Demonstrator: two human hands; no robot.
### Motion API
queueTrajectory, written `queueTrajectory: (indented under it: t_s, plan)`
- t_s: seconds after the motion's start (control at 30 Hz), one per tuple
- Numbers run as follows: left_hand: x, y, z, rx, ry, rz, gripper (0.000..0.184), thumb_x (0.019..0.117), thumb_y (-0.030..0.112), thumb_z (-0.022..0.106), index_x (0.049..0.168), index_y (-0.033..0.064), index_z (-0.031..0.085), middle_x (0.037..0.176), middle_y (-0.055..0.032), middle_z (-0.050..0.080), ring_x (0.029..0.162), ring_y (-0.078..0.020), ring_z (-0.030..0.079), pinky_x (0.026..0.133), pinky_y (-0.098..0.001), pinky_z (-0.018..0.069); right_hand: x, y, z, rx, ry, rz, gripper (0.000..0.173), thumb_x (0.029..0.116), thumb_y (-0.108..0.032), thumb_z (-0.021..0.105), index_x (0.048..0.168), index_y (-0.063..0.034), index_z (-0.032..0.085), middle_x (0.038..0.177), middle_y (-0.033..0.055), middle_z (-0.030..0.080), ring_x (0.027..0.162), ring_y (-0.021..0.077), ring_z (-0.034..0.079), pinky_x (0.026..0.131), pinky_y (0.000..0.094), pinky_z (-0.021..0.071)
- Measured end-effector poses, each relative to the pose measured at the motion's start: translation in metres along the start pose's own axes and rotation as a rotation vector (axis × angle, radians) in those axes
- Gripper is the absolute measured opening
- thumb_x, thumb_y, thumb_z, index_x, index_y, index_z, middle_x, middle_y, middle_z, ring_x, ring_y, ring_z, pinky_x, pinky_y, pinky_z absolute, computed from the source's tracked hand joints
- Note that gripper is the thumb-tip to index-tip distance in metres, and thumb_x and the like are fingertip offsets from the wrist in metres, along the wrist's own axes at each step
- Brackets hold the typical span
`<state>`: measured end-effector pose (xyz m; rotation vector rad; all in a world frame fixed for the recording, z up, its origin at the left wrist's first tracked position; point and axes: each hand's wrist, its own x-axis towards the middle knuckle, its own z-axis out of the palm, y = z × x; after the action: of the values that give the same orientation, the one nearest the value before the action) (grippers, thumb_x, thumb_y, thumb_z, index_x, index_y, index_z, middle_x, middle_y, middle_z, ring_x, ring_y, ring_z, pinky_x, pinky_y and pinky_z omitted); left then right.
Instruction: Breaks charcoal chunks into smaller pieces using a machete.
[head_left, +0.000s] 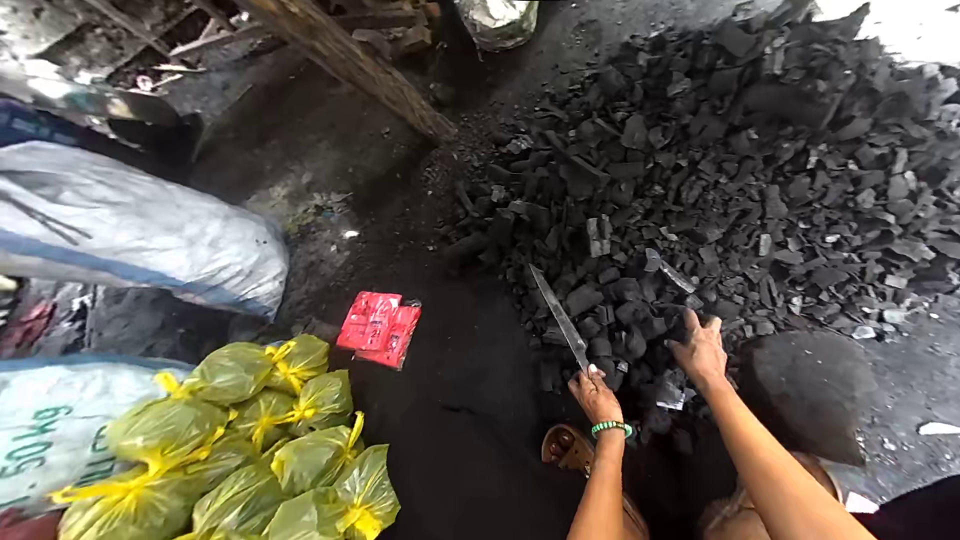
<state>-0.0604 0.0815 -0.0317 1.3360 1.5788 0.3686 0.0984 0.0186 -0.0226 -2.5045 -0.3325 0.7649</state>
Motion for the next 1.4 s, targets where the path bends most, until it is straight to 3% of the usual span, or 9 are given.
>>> queueTrajectory:
  t_s: [0.13, 0.33, 0.53, 0.63, 0.77, 0.93, 1.13, 1.27, 1.4]
  plan:
    - [0.01, -0.005, -0.002, -0.443, -0.096, -0.068, 0.036, 0.1129, 0.016, 0.034, 0.131, -0.0088, 0.052, 0.126, -0.025, 0.053, 0.107, -0.0309, 0.06, 0.088, -0.0459, 0.0559, 0.005, -0.033, -0.008, 0.018, -0.087, -0.304, 0.064, 0.084, -0.013, 0.085, 0.142, -0.0087, 0.059, 0.138, 0.0319, 0.054, 0.121, 0.0527, 0.057, 0.096, 0.0712, 0.0467]
    - [0.01, 0.018, 0.002, -0.611, -0.236, -0.02, 0.035, 0.1128, 0.018, 0.033, 0.123, -0.0071, 0.056, 0.104, -0.0141, 0.06, 0.083, -0.014, 0.062, 0.077, -0.0313, 0.057, 0.045, -0.124, -0.032, -0.194, -0.101, -0.578, 0.063, 0.0903, -0.031, 0.081, 0.147, -0.0179, 0.056, 0.146, 0.0352, 0.044, 0.111, 0.0554, 0.061, 0.085, 0.0702, 0.0518]
    - [0.012, 0.008, 0.002, -0.45, -0.274, -0.029, 0.039, 0.1129, 0.021, 0.033, 0.128, -0.0075, 0.055, 0.114, -0.0195, 0.059, 0.092, -0.0216, 0.06, 0.081, -0.0376, 0.0536, 0.084, -0.193, -0.003, -0.508, -0.192, -0.355, 0.082, 0.101, -0.03, 0.067, 0.166, -0.0329, 0.017, 0.151, 0.0399, 0.036, 0.124, 0.0599, 0.052, 0.094, 0.0726, 0.0446]
    - [0.007, 0.005, 0.001, -0.402, -0.281, -0.066, 0.038, 0.1127, 0.019, 0.034, 0.127, -0.0072, 0.056, 0.119, -0.0223, 0.057, 0.098, -0.0248, 0.059, 0.085, -0.0398, 0.0526, 0.086, -0.176, 0.003, -0.479, -0.099, -0.443, 0.072, 0.0976, -0.022, 0.071, 0.16, -0.0292, 0.036, 0.139, 0.0398, 0.049, 0.123, 0.0588, 0.053, 0.093, 0.0711, 0.0447]
    - [0.008, 0.004, -0.002, -0.336, -0.237, -0.029, 0.035, 0.112, 0.016, 0.036, 0.124, -0.0072, 0.06, 0.128, -0.0271, 0.056, 0.112, -0.0318, 0.058, 0.096, -0.0461, 0.0498, 0.071, -0.14, -0.016, -0.185, 0.053, -0.434, 0.065, 0.0992, 0.0, 0.056, 0.159, -0.0171, 0.037, 0.128, 0.0403, 0.058, 0.114, 0.0638, 0.057, 0.092, 0.0778, 0.043]
    - [0.006, 0.01, -0.011, -0.31, -0.209, -0.05, 0.039, 0.1132, 0.018, 0.032, 0.128, -0.0068, 0.058, 0.126, -0.0246, 0.06, 0.111, -0.0314, 0.06, 0.094, -0.0458, 0.0499, 0.05, -0.092, -0.055, -0.239, 0.075, -0.276, 0.069, 0.0976, -0.018, 0.069, 0.158, -0.017, 0.037, 0.107, 0.0386, 0.066, 0.1, 0.0631, 0.063, 0.082, 0.0769, 0.046]
    - [0.001, 0.012, -0.013, -0.309, -0.163, -0.037, 0.038, 0.1131, 0.017, 0.033, 0.131, -0.0082, 0.056, 0.125, -0.0258, 0.061, 0.104, -0.0313, 0.065, 0.089, -0.0438, 0.0544, 0.058, -0.054, -0.053, -0.426, 0.048, -0.336, 0.075, 0.0831, -0.01, 0.085, 0.15, -0.0128, 0.051, 0.145, 0.0433, 0.039, 0.126, 0.0654, 0.045, 0.089, 0.0779, 0.0432]
    - [-0.009, 0.02, -0.011, -0.174, -0.222, 0.154, 0.035, 0.1122, 0.014, 0.036, 0.128, -0.0087, 0.057, 0.118, -0.0248, 0.063, 0.086, -0.0256, 0.068, 0.079, -0.0383, 0.0578, 0.07, -0.05, -0.047, -0.329, -0.026, -0.36, 0.071, 0.0886, -0.002, 0.077, 0.153, -0.0149, 0.049, 0.148, 0.039, 0.04, 0.121, 0.0611, 0.053, 0.091, 0.0738, 0.0476]
    - [-0.023, 0.023, -0.005, 0.006, -0.363, 0.323, 0.034, 0.1115, 0.013, 0.038, 0.123, -0.0075, 0.062, 0.101, -0.0183, 0.07, 0.08, -0.0236, 0.068, 0.079, -0.0398, 0.0572, 0.056, -0.038, -0.06, -0.187, 0.028, -0.314, 0.065, 0.0874, -0.017, 0.082, 0.146, -0.0139, 0.054, 0.14, 0.0375, 0.048, 0.112, 0.0567, 0.06, 0.087, 0.0713, 0.0505]
